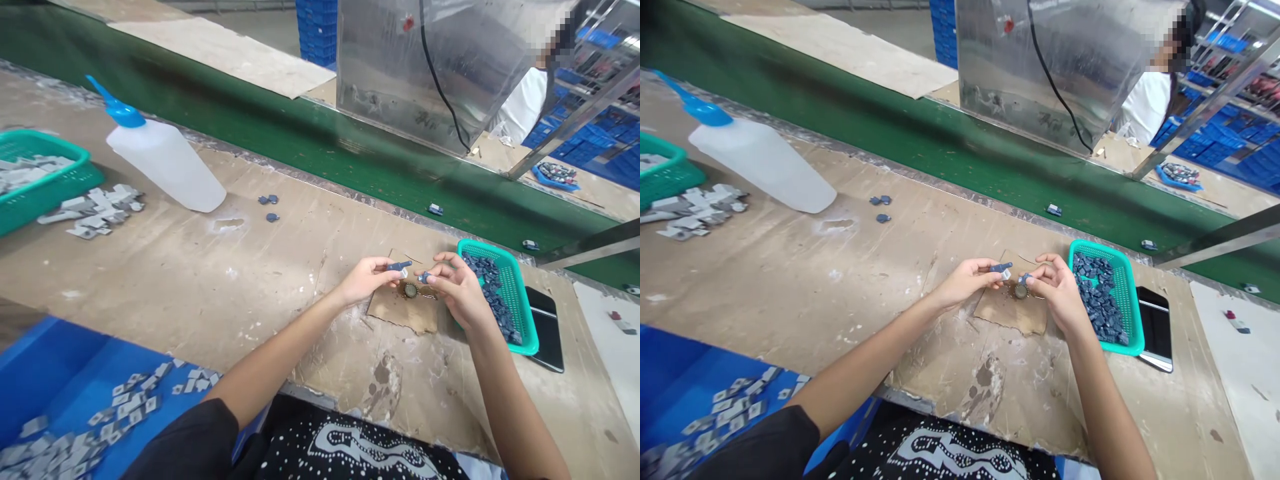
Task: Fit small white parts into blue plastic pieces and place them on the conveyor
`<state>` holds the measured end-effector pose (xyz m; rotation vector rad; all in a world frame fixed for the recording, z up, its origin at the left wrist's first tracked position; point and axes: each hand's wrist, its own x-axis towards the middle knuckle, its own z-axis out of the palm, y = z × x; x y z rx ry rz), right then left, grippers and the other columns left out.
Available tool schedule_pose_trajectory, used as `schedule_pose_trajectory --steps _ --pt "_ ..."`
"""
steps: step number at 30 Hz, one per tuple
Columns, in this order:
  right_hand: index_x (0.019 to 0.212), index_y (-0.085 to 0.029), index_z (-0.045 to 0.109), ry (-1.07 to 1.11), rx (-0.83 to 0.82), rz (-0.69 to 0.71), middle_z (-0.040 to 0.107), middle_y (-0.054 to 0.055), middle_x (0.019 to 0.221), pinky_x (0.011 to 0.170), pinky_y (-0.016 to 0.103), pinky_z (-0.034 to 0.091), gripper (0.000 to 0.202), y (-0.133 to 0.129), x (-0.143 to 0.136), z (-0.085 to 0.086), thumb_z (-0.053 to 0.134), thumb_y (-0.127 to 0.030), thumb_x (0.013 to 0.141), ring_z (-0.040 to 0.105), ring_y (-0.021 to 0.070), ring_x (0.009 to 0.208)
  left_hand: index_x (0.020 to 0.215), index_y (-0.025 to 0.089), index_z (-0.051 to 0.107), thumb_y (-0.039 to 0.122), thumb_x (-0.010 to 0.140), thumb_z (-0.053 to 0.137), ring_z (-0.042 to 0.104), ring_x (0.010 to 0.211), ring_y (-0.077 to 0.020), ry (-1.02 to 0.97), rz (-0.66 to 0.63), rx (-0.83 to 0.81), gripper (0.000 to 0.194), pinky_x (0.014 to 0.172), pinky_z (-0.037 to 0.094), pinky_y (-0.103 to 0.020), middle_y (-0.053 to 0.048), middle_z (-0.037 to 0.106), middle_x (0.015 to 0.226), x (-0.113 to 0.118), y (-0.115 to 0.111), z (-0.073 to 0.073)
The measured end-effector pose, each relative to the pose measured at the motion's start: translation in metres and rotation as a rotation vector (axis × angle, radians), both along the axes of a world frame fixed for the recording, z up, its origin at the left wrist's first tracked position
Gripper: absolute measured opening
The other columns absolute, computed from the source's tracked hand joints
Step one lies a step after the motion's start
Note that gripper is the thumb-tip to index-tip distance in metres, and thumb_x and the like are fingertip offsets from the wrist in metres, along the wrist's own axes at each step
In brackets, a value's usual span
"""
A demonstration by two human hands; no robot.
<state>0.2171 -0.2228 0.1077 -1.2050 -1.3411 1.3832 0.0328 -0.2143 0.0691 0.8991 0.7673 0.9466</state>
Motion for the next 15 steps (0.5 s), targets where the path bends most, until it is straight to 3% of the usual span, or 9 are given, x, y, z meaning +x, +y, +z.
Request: schedule_pose_trajectory --steps 4,15 --pt "0.093 -0.021 0.043 0.182 -0.098 -0.011 0.052 -0.005 0.061 0.059 0.023 0.041 0.046 -0.0015 -0.0091 -0.0010 0.076 -0.027 0.061 0.058 0.0182 0.070 0.086 0.009 0.062 0.026 0.069 0.066 0.054 0.064 -0.0086 0.042 -0.078 0.039 0.024 0.066 0.044 -0.022 -0.003 0.063 0.075 0.0016 -0.0024 -0.0008" --pt "0.087 -0.019 0.046 0.048 -0.044 -0.001 0.055 -0.005 0.058 0.059 0.022 0.043 0.048 0.0007 -0.0100 -0.0043 0.080 -0.025 0.054 0.054 0.0135 0.059 0.082 0.009 0.060 0.022 0.072 0.061 0.050 0.060 -0.0072 0.112 -0.172 0.091 0.017 0.064 0.042 -0.022 -0.001 0.059 0.069 0.0018 -0.0018 0.0017"
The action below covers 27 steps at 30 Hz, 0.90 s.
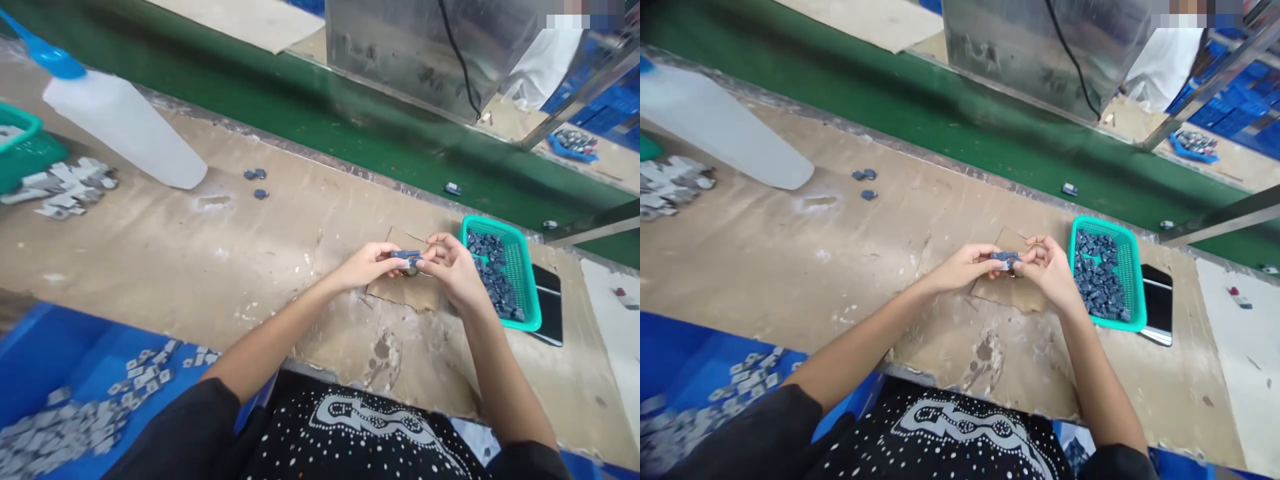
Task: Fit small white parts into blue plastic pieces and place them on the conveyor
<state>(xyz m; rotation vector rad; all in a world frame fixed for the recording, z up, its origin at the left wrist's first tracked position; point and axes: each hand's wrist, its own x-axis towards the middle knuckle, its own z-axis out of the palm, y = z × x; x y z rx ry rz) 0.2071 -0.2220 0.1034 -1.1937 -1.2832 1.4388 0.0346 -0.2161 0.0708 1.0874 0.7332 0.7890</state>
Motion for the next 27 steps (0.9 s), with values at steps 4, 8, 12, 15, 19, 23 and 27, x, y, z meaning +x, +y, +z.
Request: schedule_pose_trajectory --steps 4,8,12,15,19,23,27 --pt "0.088 -0.019 0.047 -0.003 0.030 0.016 0.053 -0.005 0.060 0.060 0.022 0.044 0.044 -0.006 0.000 0.001 0.078 -0.024 0.058 0.054 0.0133 0.061 0.081 0.010 0.059 0.025 0.073 0.058 0.049 0.058 -0.0073 0.042 -0.014 0.028 0.017 0.060 0.040 -0.021 0.001 0.055 0.066 -0.001 -0.005 0.004" --pt "0.090 -0.019 0.046 0.008 0.011 0.092 0.050 -0.004 0.063 0.061 0.022 0.043 0.038 -0.007 0.000 -0.004 0.074 -0.025 0.065 0.054 0.0127 0.063 0.078 0.011 0.057 0.029 0.075 0.055 0.048 0.058 -0.0077 0.105 -0.035 0.048 0.019 0.058 0.039 -0.020 0.002 0.053 0.065 -0.003 -0.007 0.004" --pt "0.087 -0.018 0.046 -0.004 -0.004 0.081 0.049 -0.005 0.061 0.060 0.022 0.042 0.040 -0.007 -0.001 -0.002 0.074 -0.023 0.059 0.051 0.0116 0.059 0.081 0.011 0.058 0.033 0.074 0.055 0.047 0.059 -0.0081 0.141 -0.071 0.077 0.023 0.057 0.036 -0.020 0.001 0.052 0.067 -0.005 -0.006 0.004" --pt "0.087 -0.018 0.046 -0.001 -0.019 0.058 0.049 -0.006 0.060 0.060 0.022 0.042 0.041 -0.010 -0.002 -0.001 0.074 -0.022 0.056 0.050 0.0111 0.058 0.084 0.011 0.058 0.035 0.074 0.055 0.046 0.059 -0.0083 0.175 -0.101 0.076 0.025 0.055 0.034 -0.020 0.001 0.052 0.067 -0.006 -0.005 0.003" --pt "0.088 -0.019 0.046 -0.010 -0.035 0.067 0.047 -0.006 0.060 0.060 0.022 0.042 0.037 -0.015 -0.002 -0.004 0.070 -0.023 0.060 0.051 0.0120 0.060 0.086 0.011 0.058 0.037 0.076 0.053 0.044 0.056 -0.0084 0.219 -0.182 0.051 0.028 0.051 0.032 -0.019 0.001 0.048 0.063 -0.008 -0.005 0.002" --pt "0.086 -0.019 0.045 -0.012 -0.030 0.072 0.047 -0.007 0.058 0.058 0.022 0.042 0.037 -0.017 -0.002 -0.005 0.070 -0.024 0.059 0.053 0.0132 0.062 0.085 0.011 0.058 0.038 0.076 0.054 0.043 0.057 -0.0082 0.253 -0.199 0.086 0.029 0.049 0.030 -0.019 0.002 0.047 0.062 -0.010 -0.004 0.003" --pt "0.086 -0.019 0.045 0.003 -0.044 0.091 0.049 -0.007 0.057 0.055 0.021 0.042 0.037 -0.019 -0.003 0.003 0.068 -0.020 0.058 0.054 0.0131 0.061 0.086 0.011 0.058 0.038 0.075 0.055 0.043 0.057 -0.0079 0.195 -0.215 0.063 0.029 0.050 0.031 -0.018 0.002 0.048 0.064 -0.011 -0.005 0.007"
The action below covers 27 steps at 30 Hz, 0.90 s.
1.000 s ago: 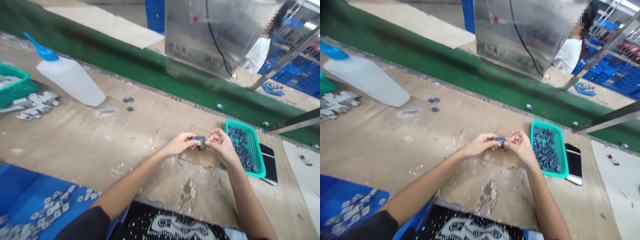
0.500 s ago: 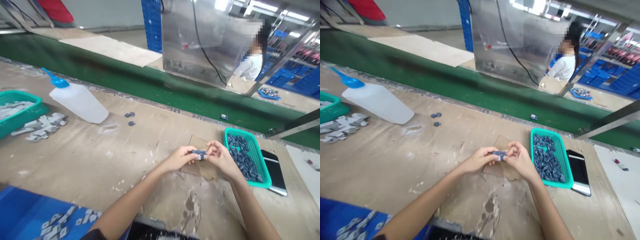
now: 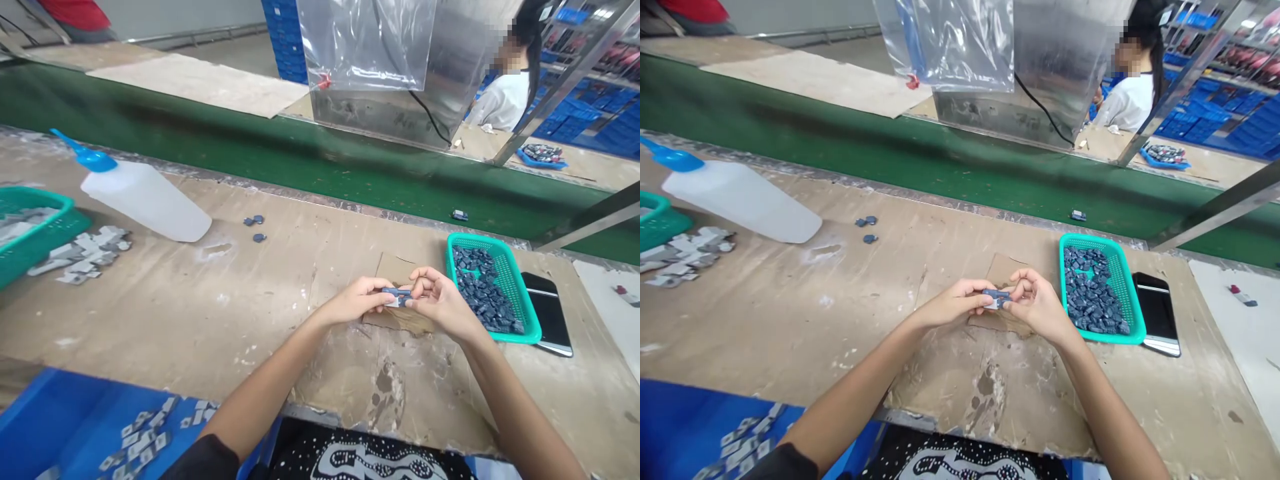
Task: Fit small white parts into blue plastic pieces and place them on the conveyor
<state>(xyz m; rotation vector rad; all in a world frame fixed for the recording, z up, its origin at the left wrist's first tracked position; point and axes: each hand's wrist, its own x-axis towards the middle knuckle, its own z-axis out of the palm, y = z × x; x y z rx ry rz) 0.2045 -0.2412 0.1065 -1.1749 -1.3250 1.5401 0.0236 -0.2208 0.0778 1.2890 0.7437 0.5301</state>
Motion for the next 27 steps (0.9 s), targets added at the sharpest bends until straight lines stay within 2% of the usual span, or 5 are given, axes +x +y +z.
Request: schedule_pose_trajectory --steps 5,9,13,22,27 --pt "0.083 -0.018 0.047 -0.023 0.020 -0.019 0.050 -0.006 0.057 0.054 0.021 0.043 0.031 -0.002 -0.004 0.013 0.065 -0.017 0.058 0.054 0.0126 0.057 0.083 0.012 0.057 0.034 0.074 0.057 0.044 0.059 -0.0071 -0.111 0.038 -0.026 0.023 0.054 0.034 -0.018 0.001 0.050 0.068 -0.001 -0.003 0.008" --pt "0.082 -0.018 0.048 -0.078 0.069 -0.029 0.050 -0.006 0.057 0.055 0.022 0.045 0.029 -0.001 -0.008 0.016 0.063 -0.017 0.058 0.055 0.0136 0.059 0.085 0.013 0.058 0.032 0.075 0.057 0.045 0.062 -0.0083 -0.072 0.075 0.049 0.021 0.059 0.037 -0.020 0.000 0.052 0.074 -0.004 -0.004 0.011" --pt "0.082 -0.019 0.045 -0.060 0.084 -0.048 0.047 -0.006 0.056 0.064 0.024 0.048 0.029 -0.002 -0.013 0.016 0.063 -0.018 0.059 0.060 0.0188 0.077 0.085 0.013 0.059 0.030 0.077 0.055 0.046 0.065 -0.0095 -0.022 0.074 0.137 0.019 0.060 0.037 -0.021 -0.001 0.053 0.076 -0.008 -0.002 0.010" --pt "0.086 -0.020 0.048 -0.014 0.178 -0.142 0.047 -0.003 0.063 0.066 0.026 0.051 0.027 -0.010 -0.017 0.011 0.065 -0.022 0.066 0.057 0.0163 0.071 0.089 0.013 0.059 0.030 0.079 0.054 0.047 0.066 -0.0102 -0.073 0.197 0.223 0.020 0.061 0.039 -0.020 -0.002 0.055 0.078 0.000 -0.007 0.008" --pt "0.097 -0.022 0.049 0.022 0.239 -0.151 0.040 -0.003 0.065 0.075 0.028 0.052 0.030 -0.014 -0.018 0.008 0.063 -0.022 0.070 0.058 0.0207 0.088 0.095 0.016 0.061 0.029 0.082 0.050 0.053 0.080 -0.0147 -0.012 0.265 0.356 0.022 0.071 0.042 -0.023 -0.006 0.060 0.091 0.005 -0.014 0.012"
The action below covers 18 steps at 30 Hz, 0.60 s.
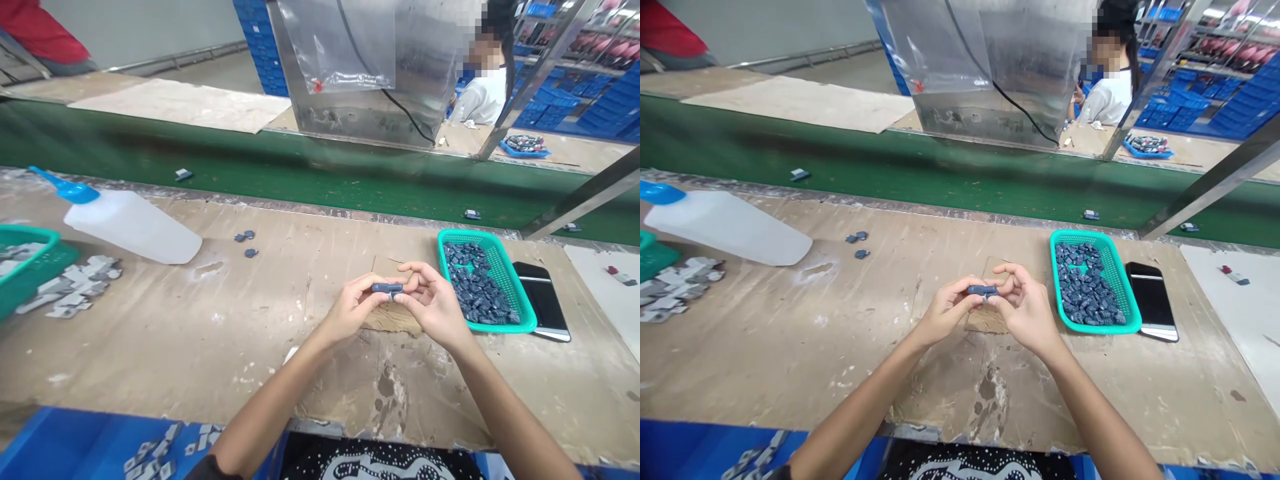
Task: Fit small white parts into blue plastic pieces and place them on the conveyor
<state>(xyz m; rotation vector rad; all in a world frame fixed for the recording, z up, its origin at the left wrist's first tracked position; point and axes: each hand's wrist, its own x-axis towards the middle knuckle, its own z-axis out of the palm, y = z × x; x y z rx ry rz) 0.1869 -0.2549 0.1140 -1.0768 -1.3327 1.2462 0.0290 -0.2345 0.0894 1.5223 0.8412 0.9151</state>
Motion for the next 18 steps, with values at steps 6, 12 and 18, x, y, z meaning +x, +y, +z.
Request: schedule_pose_trajectory --steps 6,12,18 --pt "0.120 -0.023 0.044 -0.307 0.188 -0.070 0.048 0.000 0.070 0.083 0.036 0.048 0.042 -0.006 0.003 -0.011 0.049 -0.019 0.079 0.057 0.0233 0.096 0.098 0.016 0.061 0.030 0.081 0.050 0.055 0.078 -0.0150 0.100 -0.026 0.010 0.024 0.071 0.043 -0.024 -0.005 0.062 0.087 0.008 -0.002 -0.008" --pt "0.136 -0.021 0.025 -0.494 0.248 -0.080 0.060 0.004 0.090 0.084 0.038 0.046 0.059 0.000 0.039 -0.020 0.048 -0.022 0.082 0.057 0.0219 0.091 0.091 0.012 0.058 0.027 0.072 0.061 0.056 0.069 -0.0122 0.094 -0.109 -0.247 0.025 0.068 0.045 -0.025 -0.005 0.063 0.084 0.013 0.043 -0.014" --pt "0.118 -0.019 0.046 -0.708 0.341 -0.443 0.061 0.007 0.093 0.082 0.040 0.045 0.037 -0.003 0.096 -0.027 0.047 -0.030 0.083 0.057 0.0245 0.088 0.070 0.010 0.057 0.013 0.065 0.064 0.054 0.063 -0.0116 0.210 0.312 -0.236 0.009 0.067 0.042 -0.025 -0.003 0.060 0.065 0.001 0.143 -0.002"
